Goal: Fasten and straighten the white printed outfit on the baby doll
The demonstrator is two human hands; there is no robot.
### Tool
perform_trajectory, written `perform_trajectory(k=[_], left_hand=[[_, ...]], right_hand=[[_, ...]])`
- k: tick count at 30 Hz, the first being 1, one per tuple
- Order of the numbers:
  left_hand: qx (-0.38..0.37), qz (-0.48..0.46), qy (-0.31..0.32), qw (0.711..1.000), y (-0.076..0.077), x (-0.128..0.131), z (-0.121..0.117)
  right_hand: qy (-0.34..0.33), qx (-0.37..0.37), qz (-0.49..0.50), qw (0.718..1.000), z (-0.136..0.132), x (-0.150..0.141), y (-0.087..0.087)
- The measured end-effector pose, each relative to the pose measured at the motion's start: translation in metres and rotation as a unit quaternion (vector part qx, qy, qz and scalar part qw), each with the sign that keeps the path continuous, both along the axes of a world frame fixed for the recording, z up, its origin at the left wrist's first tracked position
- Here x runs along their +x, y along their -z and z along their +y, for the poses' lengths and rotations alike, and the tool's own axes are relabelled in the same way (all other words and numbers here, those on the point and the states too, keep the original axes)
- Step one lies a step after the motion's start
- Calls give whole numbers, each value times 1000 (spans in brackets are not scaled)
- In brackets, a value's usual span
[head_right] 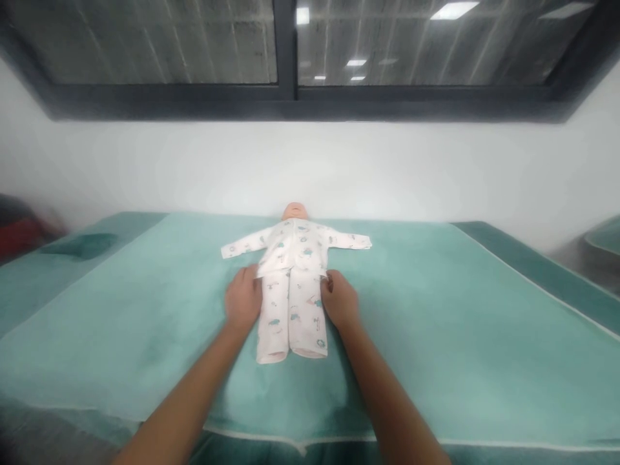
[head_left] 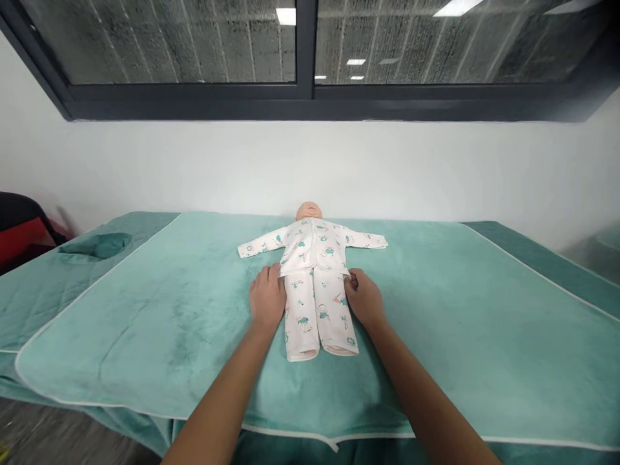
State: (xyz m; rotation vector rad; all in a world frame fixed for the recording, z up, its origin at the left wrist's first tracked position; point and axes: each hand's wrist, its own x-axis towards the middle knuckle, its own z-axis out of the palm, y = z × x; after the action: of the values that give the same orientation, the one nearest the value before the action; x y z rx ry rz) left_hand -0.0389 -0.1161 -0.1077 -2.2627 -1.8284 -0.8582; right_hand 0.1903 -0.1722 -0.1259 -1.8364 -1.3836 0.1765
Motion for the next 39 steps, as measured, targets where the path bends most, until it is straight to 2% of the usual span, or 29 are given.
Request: perform_trajectory(k=[4,8,10,12,16,20,23,26,28,33,39], left_hand=[[0,-21,-7,1000,2,-2,3],[37,-3,89,995,6,-5,5],[54,4,118,992,8,-6,6],[53,-2,117,992,10,-6,7],[28,-23,77,996,11,-6,8],[25,-29,51,998,11,-5,6],[32,-23,49,998,9,-4,5],[28,-15,51,998,8,-4,6],[22,-13,48,999,9,-5,7],[4,-10,37,999,9,-6,8],[4,-1,54,999,8,-7,5]], right_hand=[[14,6,-11,1000,-1,2,1],[40,-1,-43,998,-3,0,1],[41,-3,-62,997,-4,-2,0],[40,-3,-72,997,-5,-3,1],[49,-3,-72,996,-5,-2,2],[21,117,-58,991,-6,0,-1],[-38,181,-89,979,-4,-9,-13],[-124,145,-168,967,5,-29,-31],[-157,104,-232,954,16,-43,-43],[-140,71,-323,933,33,-56,-58],[-130,94,-308,938,22,-49,-51]])
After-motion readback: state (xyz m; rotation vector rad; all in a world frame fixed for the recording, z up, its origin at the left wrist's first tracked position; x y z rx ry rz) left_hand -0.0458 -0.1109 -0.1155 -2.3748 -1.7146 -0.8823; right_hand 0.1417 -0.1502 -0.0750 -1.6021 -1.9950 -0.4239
